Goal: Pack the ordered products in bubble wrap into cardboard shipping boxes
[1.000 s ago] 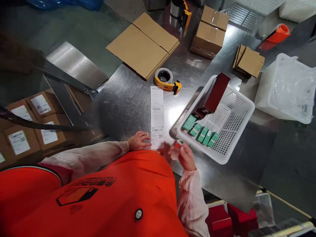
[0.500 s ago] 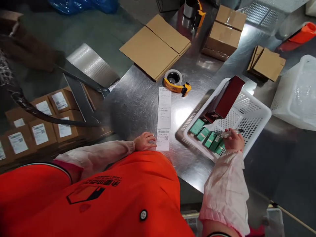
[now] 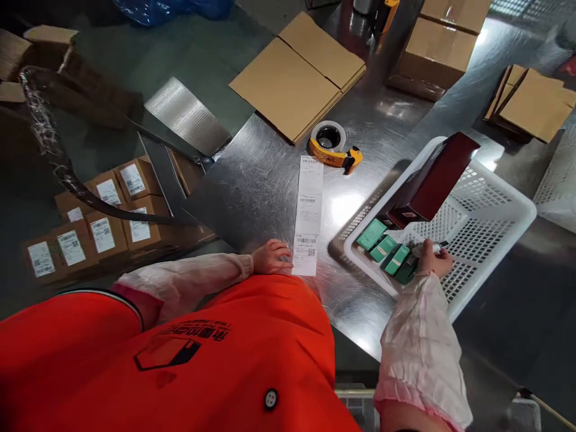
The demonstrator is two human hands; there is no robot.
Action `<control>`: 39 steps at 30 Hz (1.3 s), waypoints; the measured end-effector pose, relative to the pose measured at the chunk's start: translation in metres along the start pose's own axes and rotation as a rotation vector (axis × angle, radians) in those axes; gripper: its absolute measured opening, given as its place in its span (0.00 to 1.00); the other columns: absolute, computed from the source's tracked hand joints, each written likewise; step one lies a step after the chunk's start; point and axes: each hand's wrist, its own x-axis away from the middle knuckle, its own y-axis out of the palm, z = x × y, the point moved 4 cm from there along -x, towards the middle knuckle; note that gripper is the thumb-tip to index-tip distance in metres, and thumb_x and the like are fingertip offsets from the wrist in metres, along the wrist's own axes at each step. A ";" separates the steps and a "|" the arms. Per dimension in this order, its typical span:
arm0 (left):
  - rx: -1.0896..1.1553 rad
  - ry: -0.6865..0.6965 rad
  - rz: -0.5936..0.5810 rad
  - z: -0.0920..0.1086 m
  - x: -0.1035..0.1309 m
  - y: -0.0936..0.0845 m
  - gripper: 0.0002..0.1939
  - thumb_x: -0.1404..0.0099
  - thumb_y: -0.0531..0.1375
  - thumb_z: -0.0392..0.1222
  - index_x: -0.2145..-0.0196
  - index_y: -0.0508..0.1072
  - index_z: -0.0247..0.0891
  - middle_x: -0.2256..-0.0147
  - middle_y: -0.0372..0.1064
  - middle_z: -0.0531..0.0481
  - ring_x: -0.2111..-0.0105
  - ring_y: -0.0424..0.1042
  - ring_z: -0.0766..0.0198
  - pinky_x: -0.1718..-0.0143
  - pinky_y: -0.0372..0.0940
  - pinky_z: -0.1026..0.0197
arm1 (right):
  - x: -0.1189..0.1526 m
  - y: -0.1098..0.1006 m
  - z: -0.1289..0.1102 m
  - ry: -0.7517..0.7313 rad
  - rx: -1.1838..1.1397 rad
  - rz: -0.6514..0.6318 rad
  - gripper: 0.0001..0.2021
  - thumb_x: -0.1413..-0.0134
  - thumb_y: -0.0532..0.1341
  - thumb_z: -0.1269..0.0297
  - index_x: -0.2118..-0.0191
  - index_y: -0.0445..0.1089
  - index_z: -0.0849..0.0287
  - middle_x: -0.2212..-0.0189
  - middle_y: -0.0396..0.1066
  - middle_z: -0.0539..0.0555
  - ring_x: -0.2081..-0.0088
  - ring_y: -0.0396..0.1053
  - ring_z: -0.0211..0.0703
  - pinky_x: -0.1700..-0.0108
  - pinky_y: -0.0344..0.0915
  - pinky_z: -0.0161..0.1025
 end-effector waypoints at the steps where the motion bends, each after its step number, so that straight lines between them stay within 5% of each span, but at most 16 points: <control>1: 0.001 0.002 0.007 0.000 0.000 0.000 0.11 0.32 0.58 0.47 0.56 0.80 0.55 0.53 0.73 0.47 0.50 0.65 0.54 0.47 0.55 0.48 | 0.002 0.001 -0.003 -0.065 0.121 0.028 0.12 0.60 0.68 0.76 0.70 0.65 0.59 0.70 0.67 0.48 0.60 0.67 0.43 0.54 0.64 0.41; 6: 0.008 -0.010 0.005 -0.001 0.000 0.001 0.10 0.32 0.58 0.47 0.57 0.80 0.55 0.54 0.73 0.48 0.51 0.64 0.55 0.47 0.55 0.49 | 0.009 0.012 -0.009 -0.234 0.491 0.023 0.20 0.57 0.69 0.67 0.56 0.71 0.67 0.65 0.71 0.56 0.57 0.68 0.51 0.48 0.61 0.45; 13: 0.018 -0.019 -0.001 0.000 0.001 0.001 0.11 0.31 0.58 0.47 0.56 0.79 0.55 0.53 0.73 0.48 0.50 0.63 0.55 0.47 0.51 0.49 | 0.006 0.022 -0.004 -0.302 0.693 0.020 0.26 0.49 0.66 0.63 0.45 0.71 0.69 0.53 0.72 0.68 0.53 0.67 0.56 0.50 0.57 0.48; 32: -0.023 0.004 0.067 0.002 -0.001 0.001 0.13 0.32 0.58 0.57 0.57 0.79 0.56 0.55 0.73 0.48 0.52 0.63 0.55 0.49 0.52 0.50 | 0.015 0.025 -0.004 -0.347 0.794 0.047 0.27 0.45 0.63 0.59 0.41 0.67 0.63 0.53 0.72 0.67 0.52 0.69 0.59 0.52 0.57 0.49; 39: -0.043 0.027 0.097 0.001 0.001 0.001 0.10 0.33 0.60 0.51 0.57 0.78 0.56 0.54 0.73 0.50 0.52 0.63 0.55 0.48 0.52 0.50 | 0.010 0.023 -0.002 -0.331 0.748 0.046 0.28 0.46 0.63 0.59 0.40 0.67 0.64 0.49 0.72 0.68 0.47 0.68 0.62 0.47 0.59 0.50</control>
